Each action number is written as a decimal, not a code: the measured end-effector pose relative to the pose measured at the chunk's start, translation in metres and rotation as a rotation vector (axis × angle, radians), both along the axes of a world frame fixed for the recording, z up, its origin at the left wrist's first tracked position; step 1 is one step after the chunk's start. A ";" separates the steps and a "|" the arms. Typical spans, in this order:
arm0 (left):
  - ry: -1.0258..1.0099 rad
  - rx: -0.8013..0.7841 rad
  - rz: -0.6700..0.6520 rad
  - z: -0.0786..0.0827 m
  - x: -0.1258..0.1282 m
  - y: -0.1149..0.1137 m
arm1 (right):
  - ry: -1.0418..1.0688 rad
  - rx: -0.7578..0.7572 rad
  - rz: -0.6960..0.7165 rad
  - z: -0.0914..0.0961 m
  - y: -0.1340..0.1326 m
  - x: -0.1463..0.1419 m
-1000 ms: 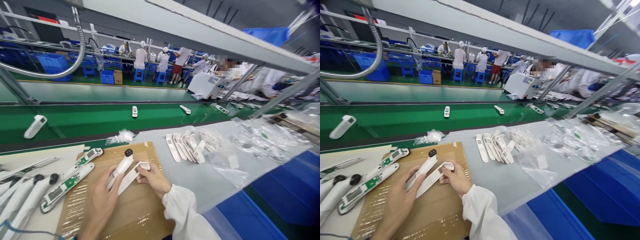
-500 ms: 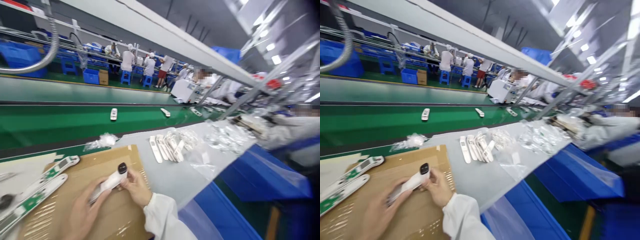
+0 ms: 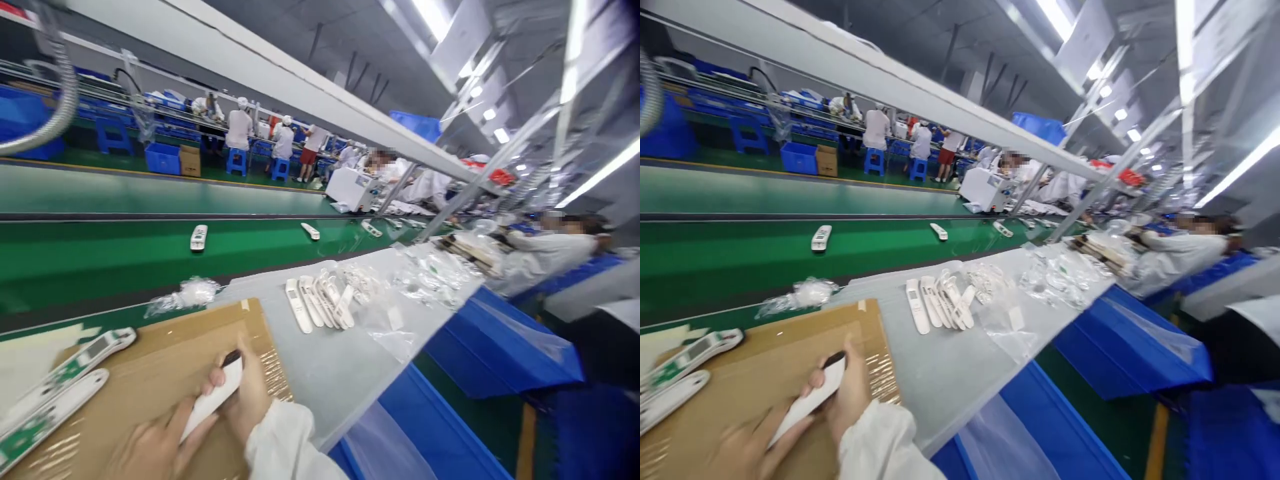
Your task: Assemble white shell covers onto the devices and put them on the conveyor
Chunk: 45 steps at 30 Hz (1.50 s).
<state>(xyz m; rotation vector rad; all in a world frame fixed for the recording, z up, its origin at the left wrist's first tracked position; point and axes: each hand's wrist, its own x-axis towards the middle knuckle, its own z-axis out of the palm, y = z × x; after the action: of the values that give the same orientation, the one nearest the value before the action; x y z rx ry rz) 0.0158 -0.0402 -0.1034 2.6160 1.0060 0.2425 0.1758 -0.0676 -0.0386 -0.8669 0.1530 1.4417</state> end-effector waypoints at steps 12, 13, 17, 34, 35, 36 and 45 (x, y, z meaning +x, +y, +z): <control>-0.412 0.173 0.242 0.059 0.050 -0.024 | -0.086 0.218 0.137 0.006 -0.021 -0.013; -0.368 0.084 0.238 0.065 0.048 -0.021 | -0.095 0.204 0.144 0.007 -0.021 -0.012; -0.112 -0.418 0.084 0.111 0.021 0.032 | -0.260 0.197 0.279 0.011 -0.016 0.012; 0.056 -0.022 0.665 0.107 0.016 0.294 | -1.805 0.172 0.298 -0.033 0.008 0.072; 0.037 -0.041 0.649 0.105 0.034 0.299 | -1.857 0.208 0.280 -0.032 0.013 0.070; 0.016 -0.066 0.642 0.102 0.052 0.303 | -1.891 0.242 0.269 -0.028 0.023 0.067; -0.150 -0.175 0.794 0.092 0.120 0.301 | -1.916 0.298 0.295 -0.024 0.140 0.059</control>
<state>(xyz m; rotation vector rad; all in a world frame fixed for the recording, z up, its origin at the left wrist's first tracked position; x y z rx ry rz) 0.1354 0.2607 -0.0111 1.8907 1.8584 0.4915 0.2352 0.0723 -0.0630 -1.6648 -1.5986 0.3427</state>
